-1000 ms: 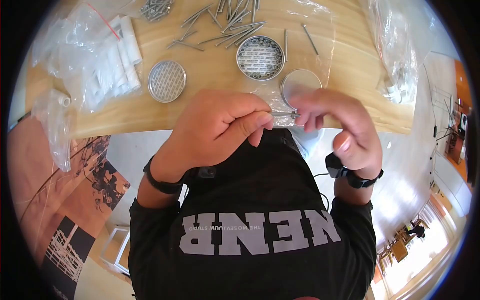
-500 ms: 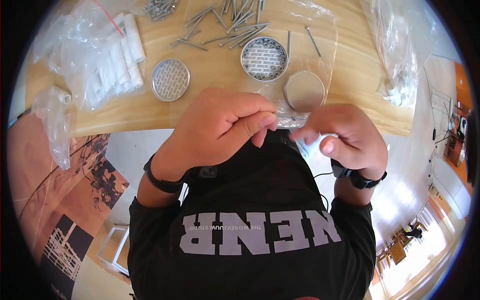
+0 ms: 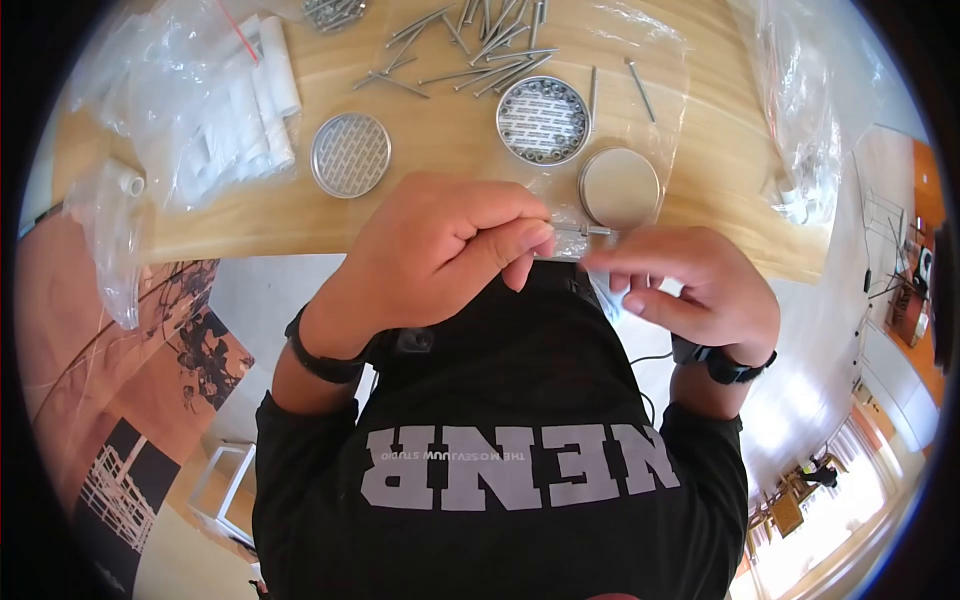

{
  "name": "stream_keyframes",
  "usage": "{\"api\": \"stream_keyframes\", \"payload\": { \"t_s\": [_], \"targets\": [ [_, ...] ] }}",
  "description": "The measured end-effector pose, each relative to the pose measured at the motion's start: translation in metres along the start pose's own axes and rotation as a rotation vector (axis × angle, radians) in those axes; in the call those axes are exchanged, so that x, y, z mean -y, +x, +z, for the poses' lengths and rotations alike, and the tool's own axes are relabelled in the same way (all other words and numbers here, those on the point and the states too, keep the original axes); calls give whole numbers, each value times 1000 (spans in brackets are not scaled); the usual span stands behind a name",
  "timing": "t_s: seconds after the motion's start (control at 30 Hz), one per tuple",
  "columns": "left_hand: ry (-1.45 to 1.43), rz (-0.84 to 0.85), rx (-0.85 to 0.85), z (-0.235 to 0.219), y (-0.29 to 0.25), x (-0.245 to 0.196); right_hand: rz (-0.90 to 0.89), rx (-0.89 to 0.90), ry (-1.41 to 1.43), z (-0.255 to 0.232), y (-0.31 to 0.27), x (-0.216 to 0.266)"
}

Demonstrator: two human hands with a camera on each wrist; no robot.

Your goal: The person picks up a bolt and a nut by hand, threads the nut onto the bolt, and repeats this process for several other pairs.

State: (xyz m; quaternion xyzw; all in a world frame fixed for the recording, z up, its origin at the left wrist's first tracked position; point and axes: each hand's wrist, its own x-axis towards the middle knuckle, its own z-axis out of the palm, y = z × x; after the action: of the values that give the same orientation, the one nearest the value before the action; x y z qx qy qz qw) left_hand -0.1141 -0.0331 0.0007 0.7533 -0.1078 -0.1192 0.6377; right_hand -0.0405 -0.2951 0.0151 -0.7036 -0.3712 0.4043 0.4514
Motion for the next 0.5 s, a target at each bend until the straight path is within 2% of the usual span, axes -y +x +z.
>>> {"api": "stream_keyframes", "payload": {
  "t_s": [0.03, 0.1, 0.13, 0.17, 0.23, 0.27, 0.37, 0.4, 0.43, 0.5],
  "targets": [
    [-1, -6, 0, 0, -1, 1, 1, 3, 5, 1, 2, 5],
    [-24, -8, 6, 2, 1, 3, 16, -304, 223, 8, 9, 15],
    [-28, -3, 15, 2, 2, 2, -54, -334, 161, 12, 13, 13],
    [9, 18, 44, 0, 2, 0, -52, -341, 155, 11, 12, 11],
    [47, 41, 67, 0, 2, -2, 22, -4, -9, 4, 8, 7],
    [1, -7, 49, 0, 0, -2, -136, 85, -113, -3, 7, -1],
    [-47, -84, 4, -3, -3, -2, -48, 58, -111, -1, -1, 1],
    [-57, -103, -9, -3, -3, -2, -35, -44, -10, 3, -1, 3],
    [-60, -103, -4, -3, -2, -1, -30, -47, -9, 5, 1, 6],
    [-54, -37, 35, 0, 0, 1, -13, -227, 177, 3, 5, 13]
  ]
}}
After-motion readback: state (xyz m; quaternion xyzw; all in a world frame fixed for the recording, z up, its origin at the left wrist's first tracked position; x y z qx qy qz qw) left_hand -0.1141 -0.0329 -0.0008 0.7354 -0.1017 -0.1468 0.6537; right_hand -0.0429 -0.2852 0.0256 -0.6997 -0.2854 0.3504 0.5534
